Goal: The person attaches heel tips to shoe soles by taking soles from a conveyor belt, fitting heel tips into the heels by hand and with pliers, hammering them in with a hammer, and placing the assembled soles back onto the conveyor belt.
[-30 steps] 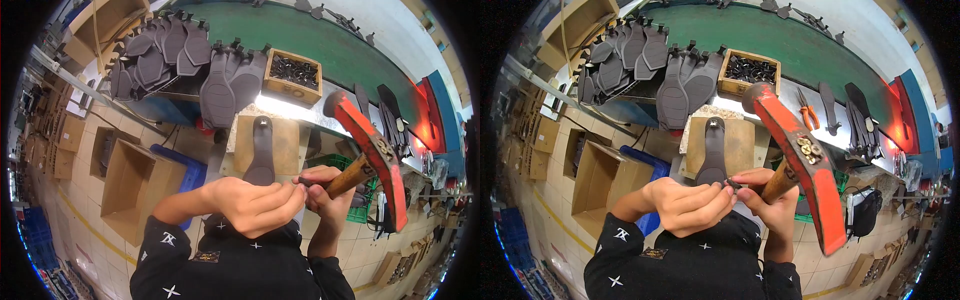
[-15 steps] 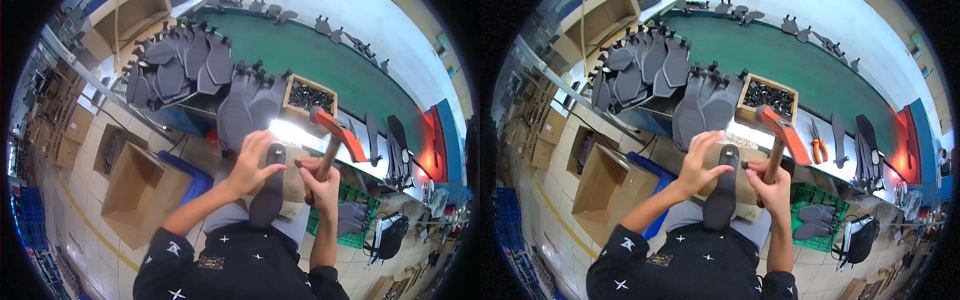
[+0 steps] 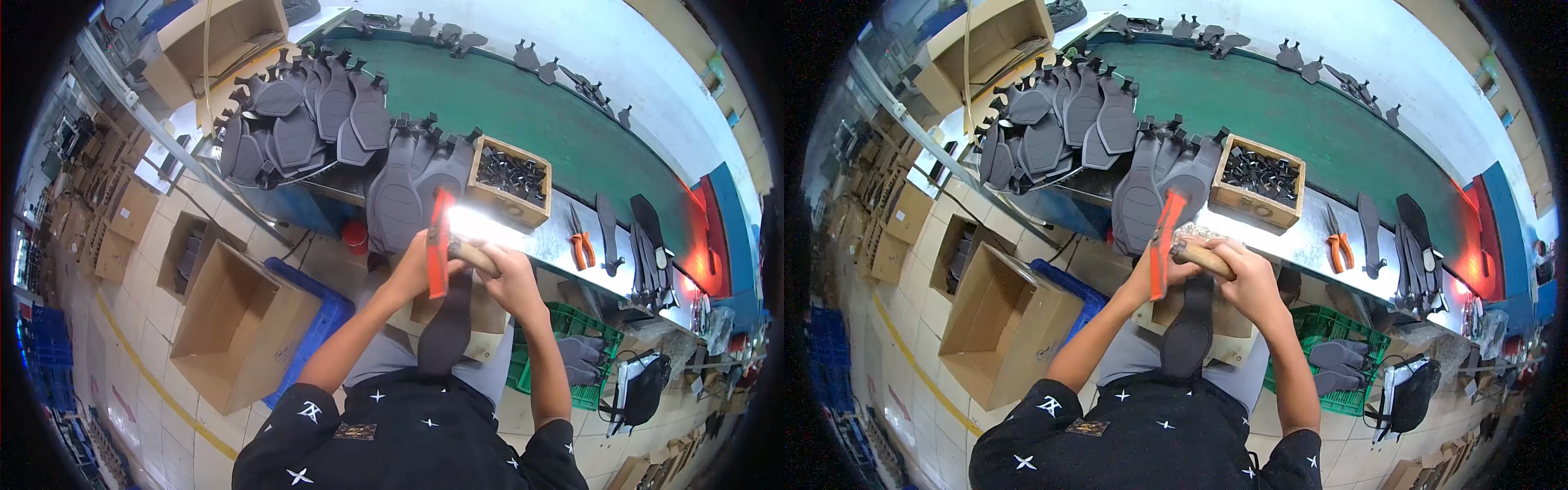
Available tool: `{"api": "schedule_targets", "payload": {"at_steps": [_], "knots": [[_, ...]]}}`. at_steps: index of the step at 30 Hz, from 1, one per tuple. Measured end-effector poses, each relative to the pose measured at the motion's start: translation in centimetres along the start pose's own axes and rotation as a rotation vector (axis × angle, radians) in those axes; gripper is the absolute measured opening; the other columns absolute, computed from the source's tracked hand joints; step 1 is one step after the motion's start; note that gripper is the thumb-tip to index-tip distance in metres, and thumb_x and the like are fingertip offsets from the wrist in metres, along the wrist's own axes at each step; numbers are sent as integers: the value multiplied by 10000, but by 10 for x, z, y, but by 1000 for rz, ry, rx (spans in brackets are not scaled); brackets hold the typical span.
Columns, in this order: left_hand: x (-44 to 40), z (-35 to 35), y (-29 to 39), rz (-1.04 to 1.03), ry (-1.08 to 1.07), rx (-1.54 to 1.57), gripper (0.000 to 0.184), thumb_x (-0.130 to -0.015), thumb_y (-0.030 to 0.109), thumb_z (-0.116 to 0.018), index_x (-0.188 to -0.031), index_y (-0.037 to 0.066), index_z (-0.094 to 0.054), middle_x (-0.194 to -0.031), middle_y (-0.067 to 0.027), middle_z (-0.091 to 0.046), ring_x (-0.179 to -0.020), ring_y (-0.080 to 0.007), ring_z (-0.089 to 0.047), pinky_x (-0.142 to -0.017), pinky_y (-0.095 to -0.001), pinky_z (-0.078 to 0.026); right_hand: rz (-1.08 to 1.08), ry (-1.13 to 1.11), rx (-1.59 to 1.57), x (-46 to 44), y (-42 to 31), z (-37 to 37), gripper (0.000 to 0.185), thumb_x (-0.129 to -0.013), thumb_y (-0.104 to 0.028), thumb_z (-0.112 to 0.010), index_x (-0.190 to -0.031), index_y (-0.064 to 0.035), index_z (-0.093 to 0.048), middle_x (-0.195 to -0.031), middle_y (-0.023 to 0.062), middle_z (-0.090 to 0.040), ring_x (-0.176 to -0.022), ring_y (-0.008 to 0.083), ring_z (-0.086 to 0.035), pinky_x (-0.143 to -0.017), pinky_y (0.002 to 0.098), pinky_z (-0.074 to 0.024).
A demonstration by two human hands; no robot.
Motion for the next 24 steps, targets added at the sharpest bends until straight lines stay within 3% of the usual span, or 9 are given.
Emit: {"api": "schedule_targets", "payload": {"at_steps": [3,4,7,8,16,18,21,22,24], "knots": [[0,0,1,56,13,76,348,-787,116,-796,-1105,-3,-719,-1037,-104,-751,-912,-137,-694,-827,-305,-544,-82,-12,133,6,-4,2,348,-719,8,-716,-1063,-35,-679,-1101,106,-688,-915,357,-680,-779,405,-542],[-3,0,-1,102,1,59,354,-789,123,-799,-1110,-4,-720,-1031,-105,-753,-924,-134,-693,-833,-303,-542,-32,17,134,8,-5,2,364,-786,0,-712,-1144,-49,-673,-1071,126,-698,-875,312,-709,-754,380,-548],[-11,4,8,47,-65,-128,352,-763,136,-838,-1080,8,-752,-1002,-112,-762,-917,-130,-696,-823,-297,-544,-229,195,-247,27,-12,-1,389,-885,-50,-690,-1270,-55,-636,-1021,144,-698,-793,240,-701,-708,350,-537],[-11,4,9,62,-81,-84,343,-755,135,-846,-1063,12,-760,-993,-111,-764,-905,-129,-696,-816,-295,-545,-457,112,-317,42,-12,0,432,-946,-57,-651,-1370,-29,-573,-979,155,-689,-741,190,-658,-679,324,-519],[-14,3,7,119,-107,107,323,-743,104,-847,-1038,-3,-768,-997,-93,-771,-902,-99,-678,-832,-261,-532,-243,317,33,85,-79,21,496,-955,5,-611,-1434,25,-484,-1088,248,-663,-918,336,-697,-807,379,-536],[-13,3,5,133,-113,105,340,-742,122,-845,-1051,4,-765,-1013,-113,-768,-915,-120,-689,-852,-273,-533,-296,194,59,86,-71,12,492,-956,2,-610,-1431,25,-485,-1093,252,-652,-904,374,-672,-794,367,-535],[-6,4,9,22,-96,-76,715,-746,165,-850,-1343,-56,-526,-1089,-154,-743,-1009,-190,-706,-932,-316,-520,-301,203,119,78,-91,35,477,-959,-18,-615,-1422,21,-507,-1195,267,-667,-1006,311,-701,-861,378,-532],[-4,3,9,-10,-91,-135,843,-747,179,-852,-1441,-76,-446,-1115,-168,-735,-1040,-213,-712,-959,-330,-515,-80,334,273,78,-105,49,437,-979,-38,-597,-1400,48,-519,-1072,219,-697,-828,260,-702,-745,346,-551],[1,0,7,-93,-55,-195,1020,-766,189,-843,-1509,-97,-205,-1172,-168,-716,-1109,-259,-689,-1013,-343,-481,-395,373,-49,109,-117,67,432,-955,-3,-587,-1378,62,-525,-1038,185,-674,-814,264,-658,-732,334,-535]]}}
Point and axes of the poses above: each hand's wrist, its own x-axis away from the middle knuckle, its own z-axis out of the back of the hand, y = z × x, the point moved 5 cm from there along -x, towards the middle knuckle
